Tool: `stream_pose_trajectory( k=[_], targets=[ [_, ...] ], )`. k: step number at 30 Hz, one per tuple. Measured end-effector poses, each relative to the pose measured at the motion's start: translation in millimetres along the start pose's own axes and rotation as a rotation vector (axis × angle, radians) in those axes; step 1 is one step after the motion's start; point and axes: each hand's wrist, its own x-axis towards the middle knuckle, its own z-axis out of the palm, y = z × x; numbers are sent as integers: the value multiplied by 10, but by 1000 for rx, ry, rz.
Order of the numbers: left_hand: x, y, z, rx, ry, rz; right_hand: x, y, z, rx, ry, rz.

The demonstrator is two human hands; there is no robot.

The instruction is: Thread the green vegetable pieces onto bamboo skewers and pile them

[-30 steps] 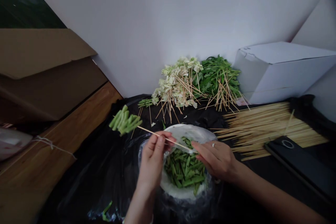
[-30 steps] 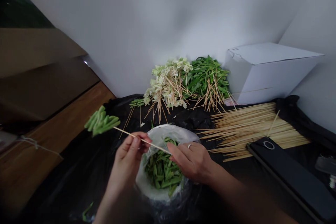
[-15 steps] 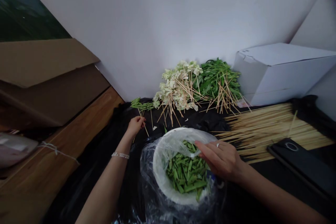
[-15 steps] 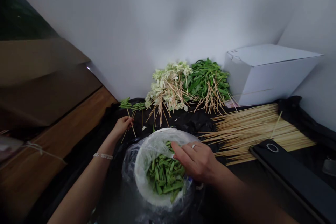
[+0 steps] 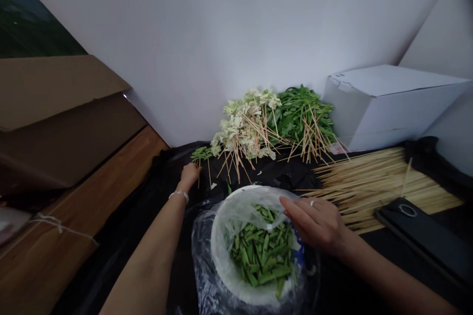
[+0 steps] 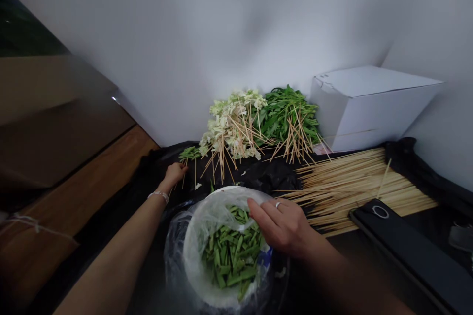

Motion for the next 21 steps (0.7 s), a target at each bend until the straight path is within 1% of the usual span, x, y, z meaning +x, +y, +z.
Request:
stream_pose_trajectory(
  k=[3,5,6,7,9,10,12,14,16,18,20,21],
  targets=[
    [-94,15,-48,37,37,31,-2,185,-54,-99,7,65],
    [-195,34,-98,36,52,77,-23,380,-123,-205,-60,195],
    [-271,42,-129,25,53,114,-37,487,-166,-246,-144,298],
    [-370,50,-163,9,48,155,-52,593,-212,-275,-260,414],
    [-649,67,-240,-36,27,232,-85,779,-296,-336,-591,623],
    [-828,82,-281,-68,18,270,-103,850,-327,-339,-673,647],
    [-1242,134,-355,-294,-12,360,-145,941,-352,-323,-802,652],
    [-1665,219,-396,-493,-83,388,-193,967,-322,-298,-903,628],
    [-2019,318,-384,-620,-184,414,-243,946,-250,-287,-991,604],
    [-2253,408,-312,-676,-299,482,-285,903,-163,-285,-1049,578],
    [-2367,472,-195,-638,-386,541,-311,862,-89,-286,-1082,554],
    [-2387,494,-128,-601,-406,570,-318,848,-64,-290,-1090,546]
  ],
)
